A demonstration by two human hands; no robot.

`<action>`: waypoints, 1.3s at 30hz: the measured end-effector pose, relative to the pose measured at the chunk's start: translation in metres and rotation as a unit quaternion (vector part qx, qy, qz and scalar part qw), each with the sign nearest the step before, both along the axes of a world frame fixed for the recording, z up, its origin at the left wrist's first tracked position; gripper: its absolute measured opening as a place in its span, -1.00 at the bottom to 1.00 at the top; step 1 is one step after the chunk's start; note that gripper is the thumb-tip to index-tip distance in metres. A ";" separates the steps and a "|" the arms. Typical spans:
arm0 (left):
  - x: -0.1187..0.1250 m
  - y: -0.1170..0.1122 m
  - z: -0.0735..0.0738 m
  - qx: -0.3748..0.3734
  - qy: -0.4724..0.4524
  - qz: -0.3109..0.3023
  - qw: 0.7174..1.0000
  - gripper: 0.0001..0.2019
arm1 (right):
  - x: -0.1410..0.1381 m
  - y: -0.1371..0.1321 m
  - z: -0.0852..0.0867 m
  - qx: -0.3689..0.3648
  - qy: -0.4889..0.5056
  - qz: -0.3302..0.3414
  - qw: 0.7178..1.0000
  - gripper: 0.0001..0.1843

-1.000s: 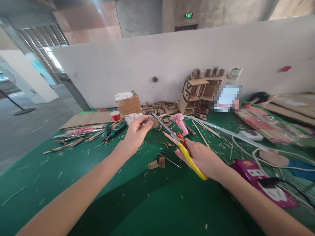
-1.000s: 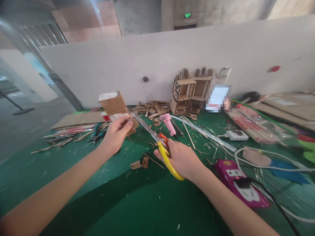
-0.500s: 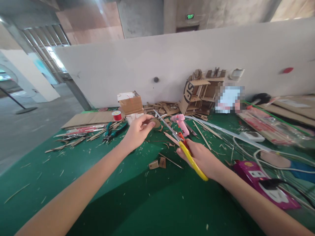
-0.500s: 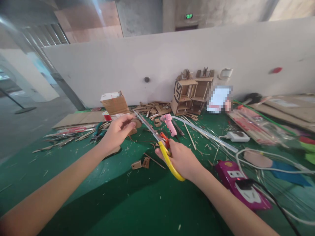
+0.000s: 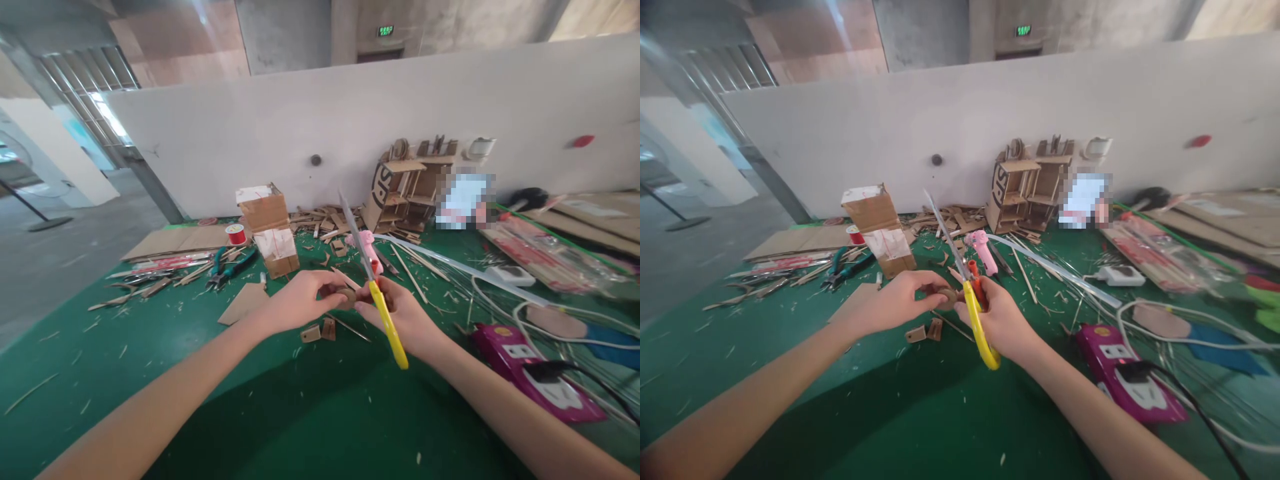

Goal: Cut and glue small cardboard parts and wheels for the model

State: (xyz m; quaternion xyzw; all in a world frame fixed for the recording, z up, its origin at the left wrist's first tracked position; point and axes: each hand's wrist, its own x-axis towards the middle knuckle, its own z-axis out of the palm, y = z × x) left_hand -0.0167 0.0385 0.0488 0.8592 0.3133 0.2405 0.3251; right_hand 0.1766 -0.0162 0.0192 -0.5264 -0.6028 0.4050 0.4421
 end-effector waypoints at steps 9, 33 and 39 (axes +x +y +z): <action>-0.033 0.050 -0.022 -0.017 0.210 0.037 0.977 -0.76 | 0.011 0.005 0.004 0.003 -0.390 -0.101 0.915 -0.51; -0.033 0.031 -0.009 0.065 0.303 -0.026 0.950 -0.80 | 0.031 0.006 0.003 0.127 -0.581 -0.106 0.797 -0.69; -0.035 0.039 -0.009 0.039 0.292 -0.028 0.955 -0.51 | 0.007 -0.003 0.002 0.205 -0.524 0.066 0.824 -0.71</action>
